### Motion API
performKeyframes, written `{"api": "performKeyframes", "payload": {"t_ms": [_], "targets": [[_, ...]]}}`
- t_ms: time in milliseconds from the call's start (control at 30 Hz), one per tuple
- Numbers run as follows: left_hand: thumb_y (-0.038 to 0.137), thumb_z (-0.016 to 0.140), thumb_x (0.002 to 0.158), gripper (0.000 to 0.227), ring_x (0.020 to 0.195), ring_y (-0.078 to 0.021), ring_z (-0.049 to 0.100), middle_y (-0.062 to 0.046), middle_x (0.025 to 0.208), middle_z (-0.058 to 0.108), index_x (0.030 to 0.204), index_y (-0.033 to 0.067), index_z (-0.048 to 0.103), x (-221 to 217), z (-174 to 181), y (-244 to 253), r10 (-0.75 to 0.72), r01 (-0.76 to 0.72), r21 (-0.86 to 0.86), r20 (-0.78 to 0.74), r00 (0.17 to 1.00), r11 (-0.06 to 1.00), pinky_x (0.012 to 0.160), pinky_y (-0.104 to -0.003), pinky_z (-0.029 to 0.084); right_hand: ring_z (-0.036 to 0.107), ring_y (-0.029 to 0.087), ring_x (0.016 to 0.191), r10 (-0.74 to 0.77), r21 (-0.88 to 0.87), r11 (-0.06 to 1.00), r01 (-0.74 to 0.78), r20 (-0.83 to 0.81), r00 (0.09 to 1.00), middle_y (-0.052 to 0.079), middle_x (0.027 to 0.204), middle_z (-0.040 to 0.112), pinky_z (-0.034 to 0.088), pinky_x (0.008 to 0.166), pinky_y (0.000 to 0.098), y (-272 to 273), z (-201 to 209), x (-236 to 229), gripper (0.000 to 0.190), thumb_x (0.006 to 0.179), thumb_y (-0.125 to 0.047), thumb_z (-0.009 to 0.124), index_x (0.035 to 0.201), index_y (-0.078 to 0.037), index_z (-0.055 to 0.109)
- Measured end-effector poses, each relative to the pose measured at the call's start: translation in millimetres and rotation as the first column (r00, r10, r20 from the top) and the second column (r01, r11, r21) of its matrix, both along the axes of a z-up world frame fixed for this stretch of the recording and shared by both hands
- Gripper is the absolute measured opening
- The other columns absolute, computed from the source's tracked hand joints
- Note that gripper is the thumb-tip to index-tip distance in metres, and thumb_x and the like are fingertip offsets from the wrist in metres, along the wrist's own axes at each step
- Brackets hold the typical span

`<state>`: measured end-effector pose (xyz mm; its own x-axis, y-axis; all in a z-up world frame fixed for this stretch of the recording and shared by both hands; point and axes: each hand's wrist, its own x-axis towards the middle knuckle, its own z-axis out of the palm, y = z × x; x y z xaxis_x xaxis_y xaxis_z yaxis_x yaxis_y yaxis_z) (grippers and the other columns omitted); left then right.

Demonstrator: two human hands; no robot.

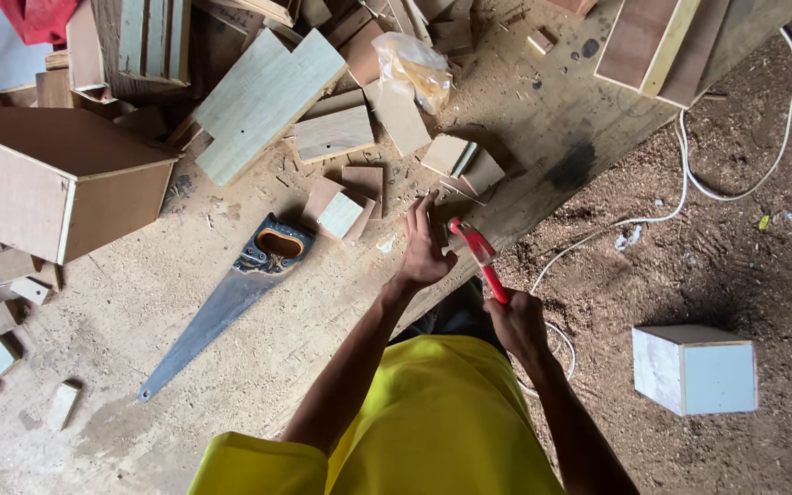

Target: The person assembles small wooden boxes by hammering nails into pre-cut wooden pieces. They repeatedly pick up pieces, align them, and drive nails with a hammer to join the components. The process is repeated for multiple boxes on a cluttered workbench.

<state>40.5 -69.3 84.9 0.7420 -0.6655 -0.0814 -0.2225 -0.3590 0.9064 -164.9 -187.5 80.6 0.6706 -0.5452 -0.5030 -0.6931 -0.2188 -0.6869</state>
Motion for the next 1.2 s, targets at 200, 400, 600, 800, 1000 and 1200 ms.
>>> {"api": "performKeyframes", "payload": {"t_ms": [200, 400, 600, 800, 1000, 1200], "targets": [[-0.003, 0.074, 0.053, 0.12, 0.141, -0.0469, 0.029, -0.027, 0.146, 0.028, 0.158, 0.0076, 0.016, 2, -4, 2, -0.049, 0.046, -0.046, -0.067, 0.997, 0.998, 0.12, -0.061, 0.03, 0.045, 0.014, 0.036, -0.007, -0.015, 1.0, 0.008, 0.084, 0.996, 0.002, 0.044, 0.048, 0.038, 0.039, 0.0371, -1, 7, 2, 0.032, 0.085, -0.021, 0.066, 0.057, -0.011, 0.054], [0.005, 0.082, 0.054, 0.125, 0.138, -0.0469, 0.031, -0.028, 0.145, 0.031, 0.157, 0.004, 0.012, 9, -16, 4, -0.122, 0.126, -0.04, 0.082, 0.989, 0.991, 0.12, -0.063, 0.028, 0.041, 0.016, 0.042, 0.016, -0.091, 0.996, -0.009, 0.084, 0.996, 0.004, 0.046, 0.045, 0.035, 0.045, 0.0383, 1, -2, -2, 0.036, 0.083, -0.019, 0.068, 0.055, -0.004, 0.05], [0.012, 0.078, 0.057, 0.131, 0.132, -0.0417, 0.041, -0.026, 0.139, 0.039, 0.164, 0.0003, 0.003, 10, -32, 10, -0.149, 0.149, -0.002, 0.016, 0.989, 0.989, 0.123, -0.055, 0.033, 0.044, 0.016, 0.039, 0.043, -0.067, 0.997, -0.044, -0.022, 0.999, 0.002, 0.044, 0.046, 0.037, 0.044, 0.0368, 0, 2, 3, 0.031, 0.081, -0.02, 0.067, 0.056, -0.006, 0.053], [0.022, 0.086, 0.052, 0.14, 0.139, -0.0441, 0.04, -0.033, 0.149, 0.036, 0.16, -0.0028, 0.001, 17, -48, 16, -0.272, 0.318, -0.219, 0.216, 0.938, 0.923, 0.121, -0.058, 0.032, 0.043, 0.02, 0.045, 0.045, -0.078, 0.996, -0.046, -0.017, 0.999, 0.008, 0.049, 0.047, 0.038, 0.049, 0.0408, 2, 14, 1, 0.037, 0.083, -0.023, 0.069, 0.061, 0.004, 0.056], [0.037, 0.091, 0.057, 0.14, 0.118, -0.0386, 0.057, -0.025, 0.132, 0.047, 0.162, -0.0017, 0.007, 19, -37, 17, -0.33, 0.361, -0.093, 0.25, 0.91, 0.928, 0.111, -0.049, 0.049, 0.047, 0.021, 0.044, -0.018, -0.07, 0.997, 0.022, 0.05, 0.999, 0.011, 0.047, 0.05, 0.04, 0.05, 0.0408, 8, 20, 2, 0.034, 0.08, -0.024, 0.071, 0.061, 0.002, 0.061], [0.028, 0.089, 0.063, 0.134, 0.11, -0.0351, 0.053, -0.026, 0.134, 0.038, 0.159, -0.0068, 0.004, 24, -26, 10, -0.332, 0.311, 0.28, 0.031, 0.943, 0.908, 0.096, -0.043, 0.057, 0.05, 0.024, 0.045, -0.004, -0.064, 0.998, 0.002, -0.027, 1.0, 0.014, 0.049, 0.053, 0.042, 0.051, 0.0426, 9, 15, -11, 0.03, 0.081, -0.023, 0.07, 0.065, 0.002, 0.064]]}}
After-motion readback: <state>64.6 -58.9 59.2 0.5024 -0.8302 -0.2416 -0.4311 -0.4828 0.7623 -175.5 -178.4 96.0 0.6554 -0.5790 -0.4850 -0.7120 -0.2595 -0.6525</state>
